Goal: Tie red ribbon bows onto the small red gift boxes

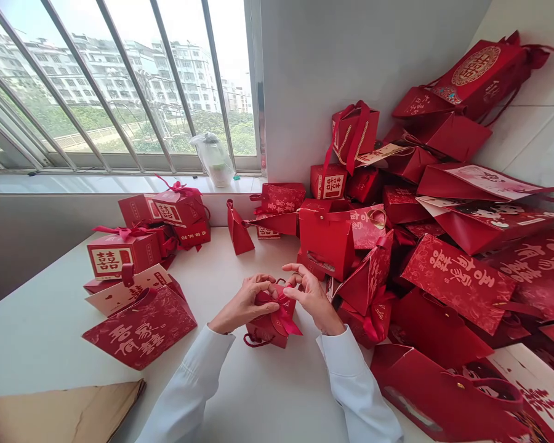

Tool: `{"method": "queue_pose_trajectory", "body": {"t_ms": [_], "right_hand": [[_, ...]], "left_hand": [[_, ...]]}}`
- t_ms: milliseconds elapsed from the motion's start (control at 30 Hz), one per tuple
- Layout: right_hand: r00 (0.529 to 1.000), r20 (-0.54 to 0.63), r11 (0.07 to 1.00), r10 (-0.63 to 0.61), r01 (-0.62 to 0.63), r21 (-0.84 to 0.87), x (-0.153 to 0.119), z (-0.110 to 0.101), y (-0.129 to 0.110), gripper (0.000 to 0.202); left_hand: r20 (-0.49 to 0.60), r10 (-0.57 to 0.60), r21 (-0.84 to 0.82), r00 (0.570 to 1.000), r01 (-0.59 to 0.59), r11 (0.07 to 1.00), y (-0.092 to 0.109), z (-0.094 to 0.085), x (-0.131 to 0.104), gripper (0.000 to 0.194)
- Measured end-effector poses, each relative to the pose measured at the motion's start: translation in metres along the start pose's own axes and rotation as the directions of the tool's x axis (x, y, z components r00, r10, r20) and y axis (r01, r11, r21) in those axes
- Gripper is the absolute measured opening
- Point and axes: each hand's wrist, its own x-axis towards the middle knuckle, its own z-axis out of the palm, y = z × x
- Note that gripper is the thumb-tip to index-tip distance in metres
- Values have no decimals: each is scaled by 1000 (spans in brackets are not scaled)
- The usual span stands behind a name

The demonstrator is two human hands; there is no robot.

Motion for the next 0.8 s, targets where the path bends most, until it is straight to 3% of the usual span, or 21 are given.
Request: {"method": "queue_pose_trajectory", "body": {"t_ms": [100, 233, 500, 800], "right_hand": [[999, 41, 993, -8, 13, -119, -1, -1, -3, 37], [998, 54, 980, -20, 30, -198, 0, 0, -5, 36], [995, 95, 1000, -14, 12, 20, -2, 8, 0, 43], [995, 94, 992, -23, 12, 124, -3, 6, 8, 40]], "left_hand": [[-17, -19, -23, 1000, 19, 1000, 0, -1, 0, 25], [-43, -17, -13, 999, 16, 1000, 2, 1, 0, 21], [109, 48, -21, 993, -46, 999, 5, -5, -3, 19], [132, 46, 20, 990, -49, 999, 7, -6, -4, 16]]}}
